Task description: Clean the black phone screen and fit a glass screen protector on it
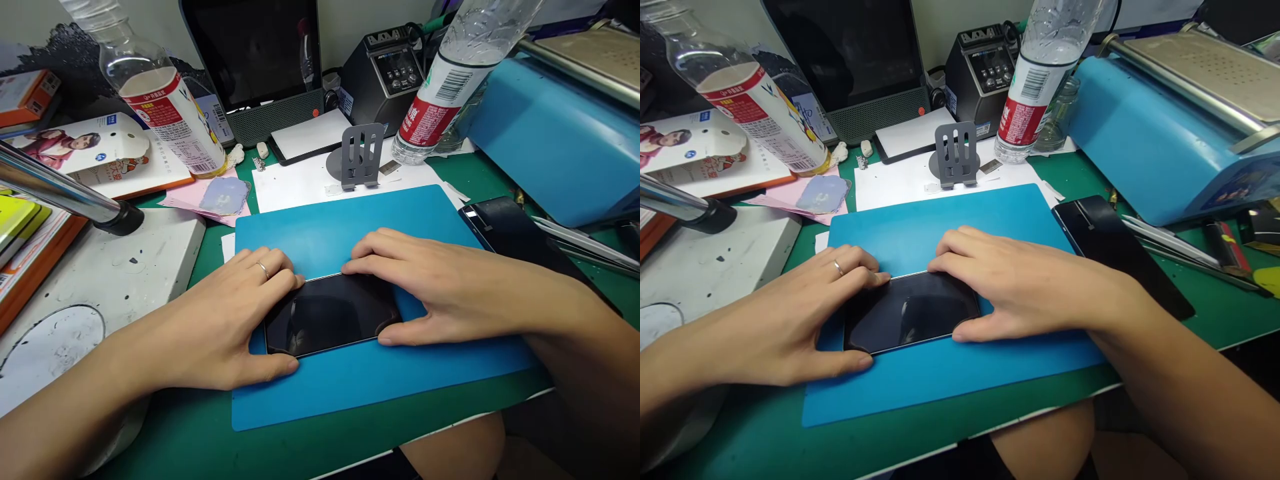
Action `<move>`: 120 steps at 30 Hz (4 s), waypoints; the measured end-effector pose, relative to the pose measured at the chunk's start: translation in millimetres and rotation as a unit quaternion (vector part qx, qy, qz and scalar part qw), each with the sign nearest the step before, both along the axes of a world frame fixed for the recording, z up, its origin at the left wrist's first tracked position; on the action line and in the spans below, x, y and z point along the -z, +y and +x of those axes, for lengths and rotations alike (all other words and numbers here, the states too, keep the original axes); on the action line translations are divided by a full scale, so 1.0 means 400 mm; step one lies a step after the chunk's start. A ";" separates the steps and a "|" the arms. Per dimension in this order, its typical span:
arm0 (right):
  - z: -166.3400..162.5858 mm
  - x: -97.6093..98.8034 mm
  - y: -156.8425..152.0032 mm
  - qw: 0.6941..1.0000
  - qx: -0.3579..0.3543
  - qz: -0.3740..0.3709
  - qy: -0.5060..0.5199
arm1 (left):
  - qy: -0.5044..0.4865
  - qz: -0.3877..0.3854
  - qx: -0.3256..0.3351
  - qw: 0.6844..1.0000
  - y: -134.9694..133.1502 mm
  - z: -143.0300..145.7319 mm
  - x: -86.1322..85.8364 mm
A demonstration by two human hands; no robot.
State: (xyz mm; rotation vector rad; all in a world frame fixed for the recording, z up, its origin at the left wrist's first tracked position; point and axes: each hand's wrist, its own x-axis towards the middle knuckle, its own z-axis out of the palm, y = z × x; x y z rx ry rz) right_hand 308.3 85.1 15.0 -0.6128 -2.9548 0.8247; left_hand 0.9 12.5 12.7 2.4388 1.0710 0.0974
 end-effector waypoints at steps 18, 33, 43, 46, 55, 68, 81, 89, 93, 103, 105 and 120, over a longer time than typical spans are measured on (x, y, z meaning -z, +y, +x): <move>-0.001 -0.003 0.005 1.000 0.000 0.016 0.004 | 0.013 0.001 -0.007 1.000 -0.002 -0.004 0.000; 0.014 0.005 0.027 0.987 0.066 0.079 0.124 | -0.059 -0.083 -0.047 0.994 0.017 -0.025 -0.031; 0.010 0.053 0.058 0.981 0.083 0.162 0.073 | -0.091 0.039 -0.201 0.975 0.035 -0.027 0.007; 0.008 0.051 0.060 0.981 0.081 0.162 0.068 | -0.074 0.032 -0.214 0.974 0.034 -0.025 0.007; 0.010 0.050 0.054 0.983 0.091 0.150 0.053 | -0.033 -0.039 -0.227 0.973 0.032 -0.015 -0.005; 0.017 0.051 0.051 0.980 0.102 0.164 0.053 | 0.044 -0.038 -0.157 0.986 0.018 -0.006 -0.018; 0.023 0.057 0.056 0.978 0.108 0.169 0.050 | 0.043 -0.046 -0.137 0.989 0.022 -0.017 -0.018; 0.023 0.052 0.054 0.980 0.118 0.156 0.035 | 0.087 -0.018 -0.110 0.990 0.016 -0.010 -0.029; 0.022 0.053 0.055 0.979 0.110 0.164 0.045 | 0.090 0.001 -0.094 0.991 0.016 -0.012 -0.028; 0.014 0.055 0.054 0.978 0.097 0.177 0.047 | 0.091 0.001 -0.079 0.993 0.016 -0.014 -0.028; 0.014 0.055 0.054 0.979 0.102 0.170 0.045 | 0.084 -0.006 -0.080 0.993 0.019 -0.016 -0.028; 0.018 0.053 0.053 0.980 0.106 0.161 0.042 | 0.064 -0.022 -0.096 0.993 0.023 -0.020 -0.024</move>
